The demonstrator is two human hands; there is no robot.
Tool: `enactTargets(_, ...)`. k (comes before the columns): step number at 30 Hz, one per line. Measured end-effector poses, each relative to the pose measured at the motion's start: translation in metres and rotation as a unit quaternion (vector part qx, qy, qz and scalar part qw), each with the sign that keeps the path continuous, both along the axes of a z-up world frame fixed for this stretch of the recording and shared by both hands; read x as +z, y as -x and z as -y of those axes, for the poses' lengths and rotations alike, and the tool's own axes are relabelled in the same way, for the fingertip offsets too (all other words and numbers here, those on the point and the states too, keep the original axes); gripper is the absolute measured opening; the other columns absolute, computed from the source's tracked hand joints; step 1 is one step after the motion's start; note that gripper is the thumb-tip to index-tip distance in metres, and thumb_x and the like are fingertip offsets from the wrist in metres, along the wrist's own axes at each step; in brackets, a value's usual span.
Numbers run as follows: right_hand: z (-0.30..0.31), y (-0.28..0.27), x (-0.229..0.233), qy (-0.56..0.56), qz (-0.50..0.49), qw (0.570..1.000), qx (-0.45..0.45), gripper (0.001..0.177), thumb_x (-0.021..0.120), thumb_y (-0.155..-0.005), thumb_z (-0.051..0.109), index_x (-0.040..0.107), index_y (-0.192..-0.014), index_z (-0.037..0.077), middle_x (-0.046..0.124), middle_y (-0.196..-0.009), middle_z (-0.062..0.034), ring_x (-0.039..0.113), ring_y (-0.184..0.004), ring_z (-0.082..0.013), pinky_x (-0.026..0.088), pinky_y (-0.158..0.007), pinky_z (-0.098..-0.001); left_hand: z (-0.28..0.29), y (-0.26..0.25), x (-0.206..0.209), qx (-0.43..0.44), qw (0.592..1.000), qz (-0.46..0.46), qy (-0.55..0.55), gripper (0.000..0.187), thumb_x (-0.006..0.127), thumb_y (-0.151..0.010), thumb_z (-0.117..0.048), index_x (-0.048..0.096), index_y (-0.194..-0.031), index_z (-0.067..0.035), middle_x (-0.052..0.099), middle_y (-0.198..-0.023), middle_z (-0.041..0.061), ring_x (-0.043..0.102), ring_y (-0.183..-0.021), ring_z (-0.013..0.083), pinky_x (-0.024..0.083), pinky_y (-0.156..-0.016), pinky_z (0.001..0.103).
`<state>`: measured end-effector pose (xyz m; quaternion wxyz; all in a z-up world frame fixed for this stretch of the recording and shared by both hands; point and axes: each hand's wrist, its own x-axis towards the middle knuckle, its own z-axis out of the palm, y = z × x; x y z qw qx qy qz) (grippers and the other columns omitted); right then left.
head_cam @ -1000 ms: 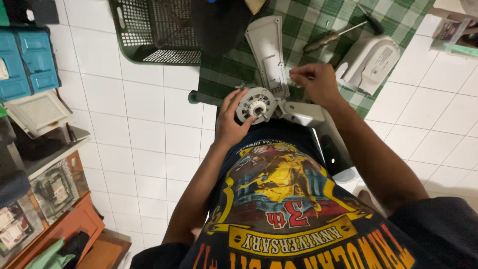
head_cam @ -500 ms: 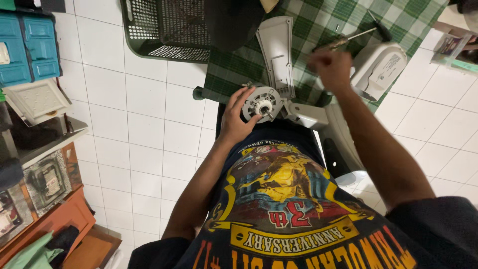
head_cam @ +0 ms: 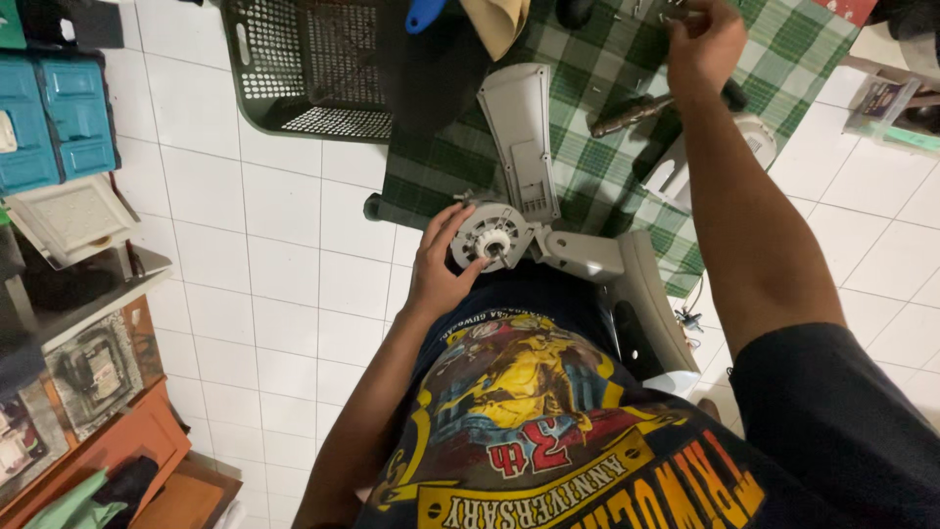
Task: The person assembles a disassembled electric fan on a table. They attach the motor to the fan housing, connect the fan blade hub, and secure the components using a screwdriver.
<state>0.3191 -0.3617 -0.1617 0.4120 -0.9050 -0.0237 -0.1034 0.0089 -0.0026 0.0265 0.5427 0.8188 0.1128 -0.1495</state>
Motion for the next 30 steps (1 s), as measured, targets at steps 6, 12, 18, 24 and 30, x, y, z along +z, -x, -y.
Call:
enactTargets(6,-0.022,0.003,0.032,0.073,-0.026,0.996,0.040,0.013,0.086,-0.088,0.001,0.074,-0.094,0.002,0.073,-0.089,-0.0145,0.073,-0.079,-0.0294,0.056,-0.070,-0.0391,0.001,-0.004,0.000,-0.001,1.000,-0.009,0.005,0.077,0.086,-0.081,-0.012,0.051,-0.150,-0.018,0.046,-0.155,0.014,0.049,-0.143,0.0342,0.049,-0.113,0.047)
enactTargets(12,-0.029,0.011,0.048,0.209,0.156,0.957,0.127,0.019,0.077,-0.079,-0.001,0.075,-0.095,0.009,0.070,-0.109,-0.0157,0.065,-0.096,-0.0406,0.055,-0.077,-0.0458,0.003,-0.006,0.003,0.002,1.000,-0.008,0.003,0.077,0.086,-0.080,-0.011,0.052,-0.149,-0.016,0.047,-0.154,0.015,0.051,-0.142,0.0348,0.049,-0.112,0.047)
enactTargets(18,-0.032,0.018,0.037,0.228,0.087,0.955,0.169,0.018,0.073,-0.084,-0.001,0.072,-0.101,0.005,0.071,-0.099,-0.0141,0.067,-0.092,-0.0376,0.055,-0.074,-0.0466,0.001,-0.002,-0.001,0.011,1.000,0.014,0.018,0.076,0.087,-0.080,-0.009,0.054,-0.148,-0.014,0.048,-0.154,0.015,0.054,-0.140,0.0344,0.052,-0.111,0.045)
enactTargets(24,-0.080,0.108,0.113,0.041,-0.179,0.970,0.163,0.009,0.079,-0.095,0.010,0.075,-0.096,0.002,0.077,-0.089,-0.0135,0.075,-0.074,-0.0202,0.064,-0.070,-0.0333,-0.005,0.001,-0.005,0.018,0.998,0.045,0.044,0.076,0.086,-0.081,-0.006,0.052,-0.148,-0.011,0.050,-0.154,0.016,0.055,-0.140,0.0332,0.054,-0.111,0.042)
enactTargets(30,-0.120,0.191,0.167,-0.060,-0.296,0.924,0.233,0.014,0.072,-0.098,0.008,0.078,-0.109,0.004,0.077,-0.102,-0.0152,0.076,-0.080,-0.0173,0.066,-0.068,-0.0288,-0.011,0.002,-0.005,0.000,0.999,0.018,0.049,0.076,0.087,-0.080,-0.009,0.052,-0.148,-0.013,0.048,-0.154,0.016,0.056,-0.138,0.0318,0.058,-0.106,0.039)
